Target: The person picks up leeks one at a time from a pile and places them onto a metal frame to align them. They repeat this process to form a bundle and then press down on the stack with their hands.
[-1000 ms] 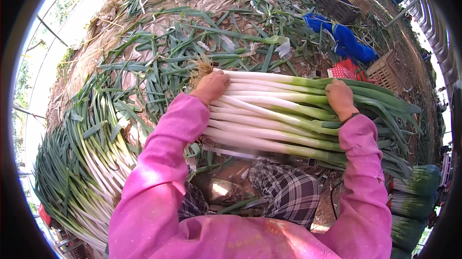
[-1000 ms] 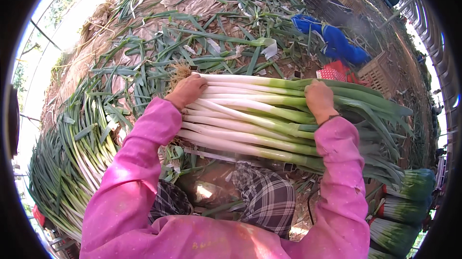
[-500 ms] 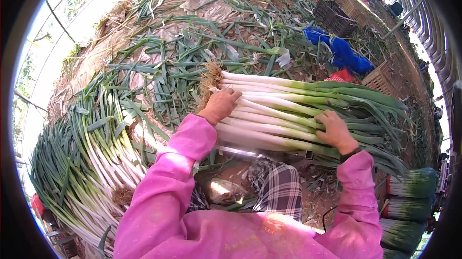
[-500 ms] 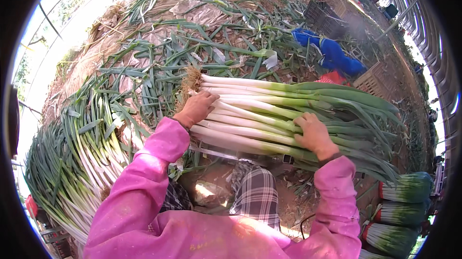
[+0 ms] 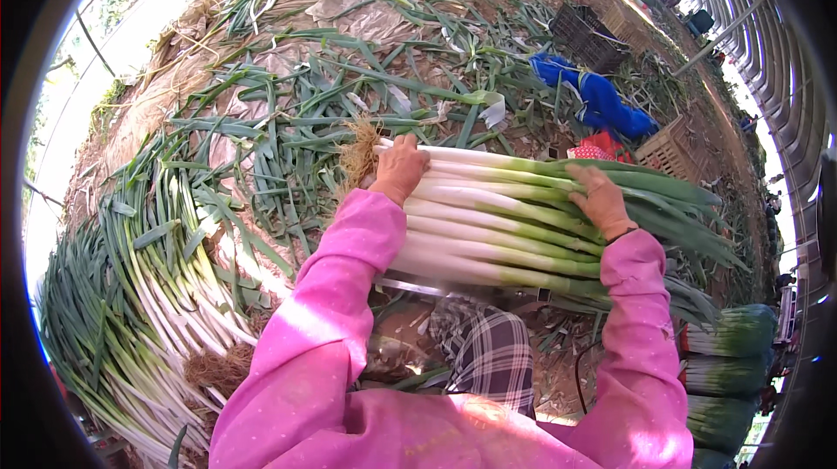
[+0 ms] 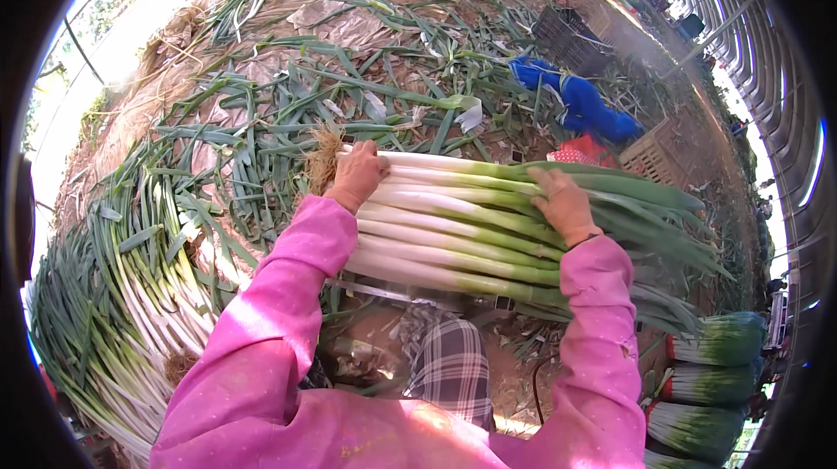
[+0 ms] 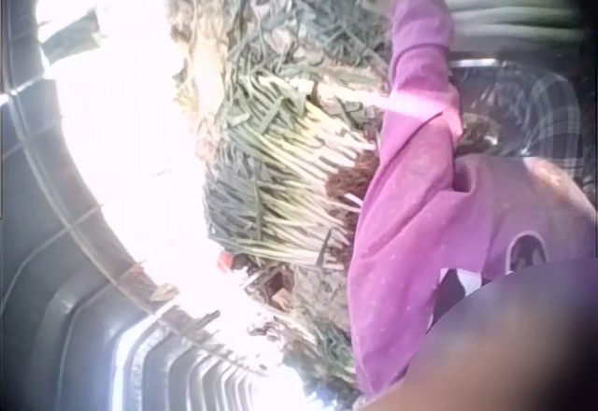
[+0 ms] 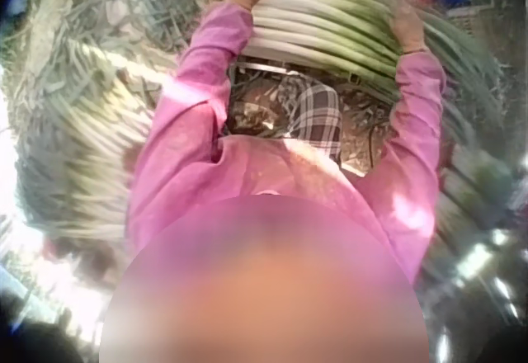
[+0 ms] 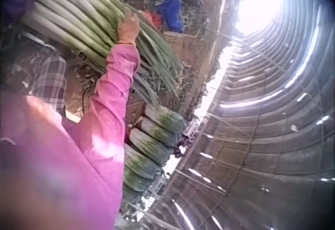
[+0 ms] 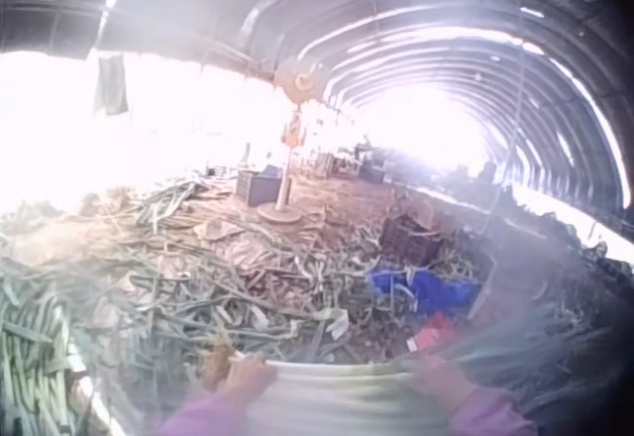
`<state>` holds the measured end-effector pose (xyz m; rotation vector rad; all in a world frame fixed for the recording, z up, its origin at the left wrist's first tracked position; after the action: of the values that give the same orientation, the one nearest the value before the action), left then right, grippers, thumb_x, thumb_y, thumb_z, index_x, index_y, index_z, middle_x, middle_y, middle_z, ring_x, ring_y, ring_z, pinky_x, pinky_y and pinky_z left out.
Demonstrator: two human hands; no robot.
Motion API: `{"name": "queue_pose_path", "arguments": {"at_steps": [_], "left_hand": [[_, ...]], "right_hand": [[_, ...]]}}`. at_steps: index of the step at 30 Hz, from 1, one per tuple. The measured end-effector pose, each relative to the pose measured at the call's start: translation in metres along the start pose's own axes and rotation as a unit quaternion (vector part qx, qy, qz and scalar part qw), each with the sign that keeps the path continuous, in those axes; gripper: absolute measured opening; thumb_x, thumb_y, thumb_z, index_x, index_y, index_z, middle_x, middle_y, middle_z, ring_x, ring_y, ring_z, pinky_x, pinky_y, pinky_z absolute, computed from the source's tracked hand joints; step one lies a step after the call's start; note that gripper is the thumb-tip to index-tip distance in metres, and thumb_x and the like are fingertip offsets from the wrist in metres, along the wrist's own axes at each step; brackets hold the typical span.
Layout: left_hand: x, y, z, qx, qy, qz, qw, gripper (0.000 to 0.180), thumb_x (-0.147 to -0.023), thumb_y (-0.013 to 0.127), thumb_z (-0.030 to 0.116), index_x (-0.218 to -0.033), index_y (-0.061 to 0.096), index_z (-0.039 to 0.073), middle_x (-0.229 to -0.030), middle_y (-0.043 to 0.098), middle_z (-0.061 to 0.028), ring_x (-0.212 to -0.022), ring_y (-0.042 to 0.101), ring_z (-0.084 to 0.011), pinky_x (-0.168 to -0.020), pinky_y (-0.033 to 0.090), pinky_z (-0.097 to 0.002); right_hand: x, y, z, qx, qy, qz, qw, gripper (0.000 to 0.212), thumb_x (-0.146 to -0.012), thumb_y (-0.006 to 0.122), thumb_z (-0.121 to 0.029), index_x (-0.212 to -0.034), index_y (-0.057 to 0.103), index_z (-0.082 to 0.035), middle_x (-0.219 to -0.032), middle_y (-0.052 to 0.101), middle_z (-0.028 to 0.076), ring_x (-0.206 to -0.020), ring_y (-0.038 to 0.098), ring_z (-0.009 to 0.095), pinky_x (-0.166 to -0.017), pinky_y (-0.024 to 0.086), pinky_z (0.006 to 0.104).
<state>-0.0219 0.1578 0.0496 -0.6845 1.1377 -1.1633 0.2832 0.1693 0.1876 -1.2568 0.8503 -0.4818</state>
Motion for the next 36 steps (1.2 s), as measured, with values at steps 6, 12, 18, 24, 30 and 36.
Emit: {"name": "queue_pose_path", "arguments": {"at_steps": [6, 12, 18, 24, 30, 36], "left_hand": [[0.005, 0.016, -0.052, 0.074, -0.087, -0.084, 0.99, 0.028, -0.075, 0.069, 0.036, -0.087, 0.067, 0.012, -0.086, 0.067, -0.0128, -0.086, 0.065, -0.0306, -0.074, 0.05, -0.0433], [0.009, 0.04, -0.064, 0.026, -0.123, -0.188, 0.974, 0.032, -0.076, 0.065, 0.026, -0.101, 0.065, 0.006, -0.104, 0.065, -0.0155, -0.098, 0.062, -0.0303, -0.084, 0.05, -0.0426], [0.075, -0.116, -0.054, 0.165, -0.08, -0.181, 0.966, 0.043, -0.08, 0.06, 0.028, -0.12, 0.057, 0.011, -0.114, 0.059, -0.0162, -0.108, 0.056, -0.0338, -0.092, 0.045, -0.0411], [0.429, -0.143, -0.288, -0.115, -0.462, -0.162, 0.864, 0.04, -0.081, 0.057, 0.025, -0.116, 0.057, 0.004, -0.115, 0.054, -0.018, -0.117, 0.045, -0.0349, -0.096, 0.039, -0.0425], [0.685, -0.2, -0.337, -0.238, -0.716, 0.149, 0.639, 0.053, -0.08, 0.057, 0.018, -0.127, 0.044, -0.003, -0.13, 0.045, -0.0249, -0.125, 0.039, -0.0376, -0.104, 0.034, -0.0445], [0.701, -0.219, -0.36, -0.078, -0.82, 0.123, 0.554, 0.07, -0.075, 0.067, 0.028, -0.131, 0.036, -0.001, -0.12, 0.053, -0.0265, -0.11, 0.053, -0.0407, -0.095, 0.043, -0.0452]], "right_hand": [[-0.015, 0.036, -0.005, 0.057, 0.015, -0.018, 0.998, 0.018, -0.077, 0.064, -0.018, -0.095, 0.067, -0.014, -0.09, 0.059, 0.006, -0.089, 0.058, 0.026, -0.074, 0.048, 0.0399], [-0.011, 0.083, 0.018, 0.053, -0.056, 0.015, 0.997, 0.026, -0.086, 0.052, -0.011, -0.109, 0.065, -0.008, -0.096, 0.06, 0.018, -0.09, 0.057, 0.036, -0.079, 0.045, 0.0451], [0.014, 0.092, 0.072, -0.006, 0.012, -0.102, 0.995, 0.035, -0.086, 0.053, -0.006, -0.121, 0.056, -0.001, -0.108, 0.054, 0.02, -0.101, 0.051, 0.036, -0.088, 0.041, 0.0428], [0.014, 0.064, 0.041, 0.069, 0.026, 0.008, 0.997, 0.054, -0.083, 0.058, -0.008, -0.135, 0.043, -0.003, -0.137, 0.041, 0.019, -0.126, 0.039, 0.036, -0.102, 0.034, 0.0401], [0.061, 0.006, -0.022, 0.068, 0.001, 0.038, 0.997, 0.062, -0.086, 0.056, -0.016, -0.142, 0.031, -0.006, -0.143, 0.034, 0.019, -0.132, 0.032, 0.035, -0.107, 0.028, 0.043], [0.108, -0.029, -0.054, 0.131, 0.042, -0.024, 0.99, 0.066, -0.089, 0.055, -0.042, -0.134, 0.039, 0.004, -0.135, 0.042, 0.027, -0.125, 0.042, 0.038, -0.107, 0.031, 0.045]]}}
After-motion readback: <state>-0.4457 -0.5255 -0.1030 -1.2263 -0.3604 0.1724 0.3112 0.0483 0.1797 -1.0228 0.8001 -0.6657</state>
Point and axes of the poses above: each hand's wrist, its own x-axis away from the middle knuckle, its own y-axis out of the palm, z = x × y, the point moved 9 cm from there along -x, towards the middle knuckle
